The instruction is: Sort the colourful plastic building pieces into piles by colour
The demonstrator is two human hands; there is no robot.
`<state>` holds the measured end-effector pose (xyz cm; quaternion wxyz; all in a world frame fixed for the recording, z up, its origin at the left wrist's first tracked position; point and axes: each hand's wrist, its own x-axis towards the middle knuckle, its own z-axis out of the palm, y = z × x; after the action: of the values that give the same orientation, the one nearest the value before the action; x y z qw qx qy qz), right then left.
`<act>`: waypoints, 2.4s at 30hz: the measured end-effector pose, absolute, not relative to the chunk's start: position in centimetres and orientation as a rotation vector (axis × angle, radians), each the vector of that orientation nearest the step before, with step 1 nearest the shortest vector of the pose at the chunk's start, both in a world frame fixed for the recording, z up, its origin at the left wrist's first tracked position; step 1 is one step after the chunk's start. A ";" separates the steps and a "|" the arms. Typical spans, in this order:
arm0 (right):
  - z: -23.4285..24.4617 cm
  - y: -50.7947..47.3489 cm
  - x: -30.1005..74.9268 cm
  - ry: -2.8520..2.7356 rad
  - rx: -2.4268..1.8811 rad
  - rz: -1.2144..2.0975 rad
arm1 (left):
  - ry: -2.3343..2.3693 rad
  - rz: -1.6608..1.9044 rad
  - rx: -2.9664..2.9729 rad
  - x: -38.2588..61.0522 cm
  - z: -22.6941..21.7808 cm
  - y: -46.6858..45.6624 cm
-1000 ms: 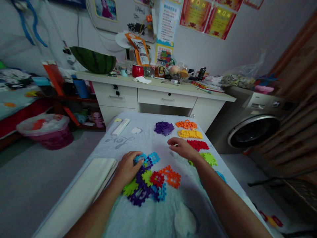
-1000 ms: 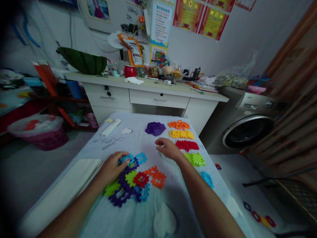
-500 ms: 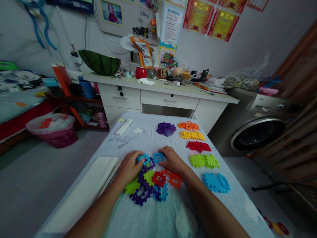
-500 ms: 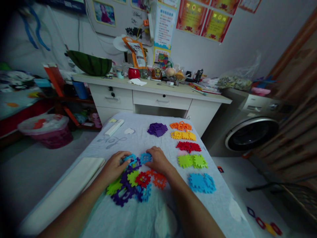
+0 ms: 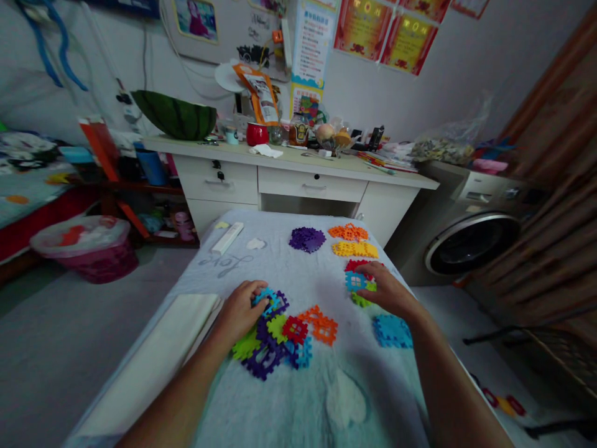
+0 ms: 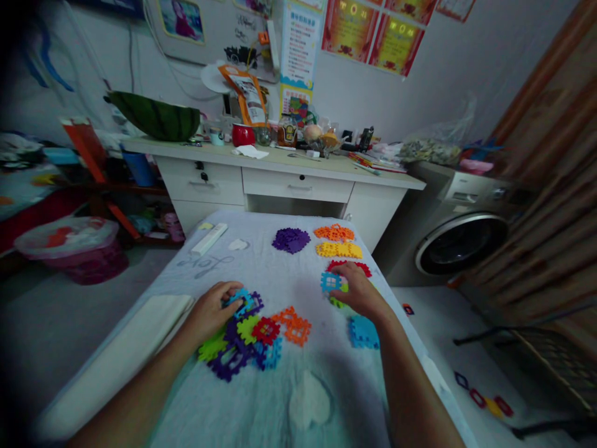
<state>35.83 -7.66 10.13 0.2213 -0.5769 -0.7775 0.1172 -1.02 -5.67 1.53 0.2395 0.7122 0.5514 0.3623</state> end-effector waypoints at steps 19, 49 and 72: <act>8.5 -17.5 39.8 -2.128 -1.874 0.373 | 1.555 1.003 1.868 -1.0 2.2 -6.1; 4.5 -9.8 20.8 -1.603 -1.270 0.619 | 1.222 1.077 2.038 0.4 5.1 -8.0; 3.4 -9.3 22.7 -1.861 -1.841 0.181 | 1.183 0.433 2.205 -1.8 5.1 -8.0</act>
<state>22.67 -9.29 3.45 0.2560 -0.6784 -0.6855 0.0666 -1.78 -8.04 5.14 0.2967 0.8293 0.4447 0.1628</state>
